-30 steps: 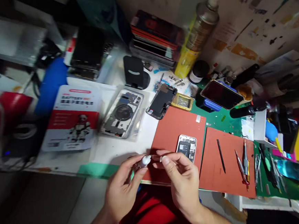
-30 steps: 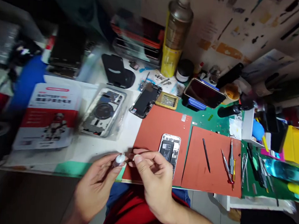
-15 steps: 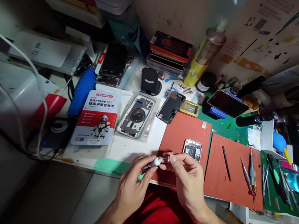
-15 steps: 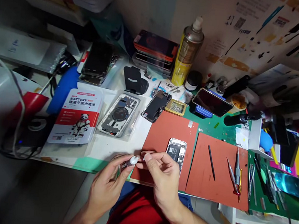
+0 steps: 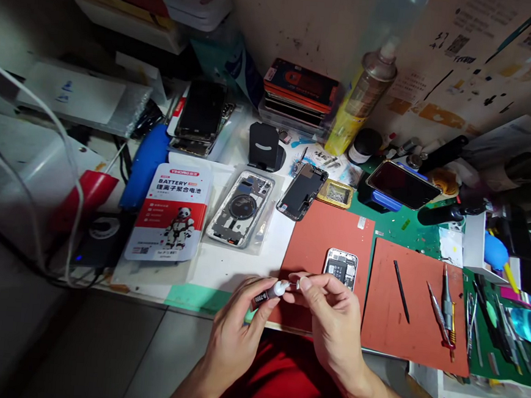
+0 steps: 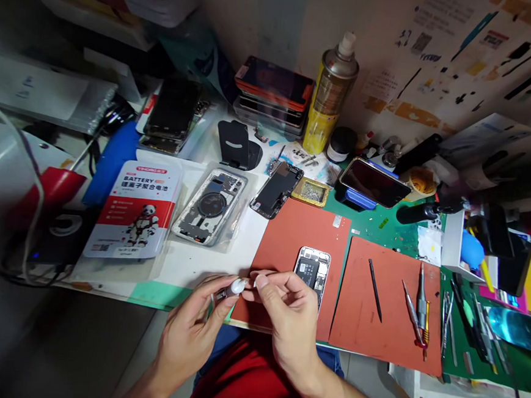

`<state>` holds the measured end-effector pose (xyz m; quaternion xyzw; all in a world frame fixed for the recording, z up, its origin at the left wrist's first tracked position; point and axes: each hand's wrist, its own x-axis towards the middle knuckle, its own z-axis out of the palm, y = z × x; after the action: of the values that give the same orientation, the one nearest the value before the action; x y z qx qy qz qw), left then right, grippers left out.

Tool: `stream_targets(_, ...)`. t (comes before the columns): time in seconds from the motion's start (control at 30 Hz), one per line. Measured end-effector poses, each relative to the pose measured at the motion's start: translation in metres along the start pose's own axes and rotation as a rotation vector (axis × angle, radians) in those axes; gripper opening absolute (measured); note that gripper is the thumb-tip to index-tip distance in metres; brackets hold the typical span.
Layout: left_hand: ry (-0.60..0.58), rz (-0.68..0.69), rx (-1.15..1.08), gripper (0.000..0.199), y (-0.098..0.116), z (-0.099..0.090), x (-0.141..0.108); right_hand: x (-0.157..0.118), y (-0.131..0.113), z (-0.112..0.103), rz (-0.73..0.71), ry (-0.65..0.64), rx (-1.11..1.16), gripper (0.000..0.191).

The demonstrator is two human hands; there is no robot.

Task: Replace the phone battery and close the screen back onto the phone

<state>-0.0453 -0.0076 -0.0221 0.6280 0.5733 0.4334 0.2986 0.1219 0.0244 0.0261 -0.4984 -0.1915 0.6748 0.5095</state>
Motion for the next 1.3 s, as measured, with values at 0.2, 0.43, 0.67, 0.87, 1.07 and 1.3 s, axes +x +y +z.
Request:
stream_targets(0.2, -0.001, -0.006, -0.019, 0.028, -0.0005, 0.0013, -0.0001, 0.0009, -0.0006, -0.0003, 0.007, 0.016, 0.001, 0.025)
stream_targets(0.43, -0.009, -0.006, -0.026, 0.029, -0.0014, 0.0021, 0.0001, -0.0002, -0.0011, -0.0009, -0.005, 0.01, 0.002, 0.025)
stream_targets(0.67, -0.016, 0.018, 0.006, 0.027, -0.0013, 0.0005, 0.0005, 0.0016, -0.0007, -0.0024, -0.015, 0.001, -0.009, 0.024)
stream_targets(0.87, -0.009, 0.065, 0.031, 0.027, -0.0006, -0.0012, 0.0023, 0.0017, -0.0022, -0.0036, -0.031, -0.015, -0.009, 0.02)
stream_targets(1.07, -0.018, 0.05, 0.03, 0.027, -0.0004, -0.0011, 0.0029, 0.0009, -0.0034, -0.0028, -0.031, -0.015, -0.002, 0.02)
stream_targets(1.3, -0.008, 0.046, 0.021, 0.027, -0.0004, -0.0004, 0.0021, 0.0009, -0.0029, -0.0039, -0.029, -0.007, -0.004, 0.022)
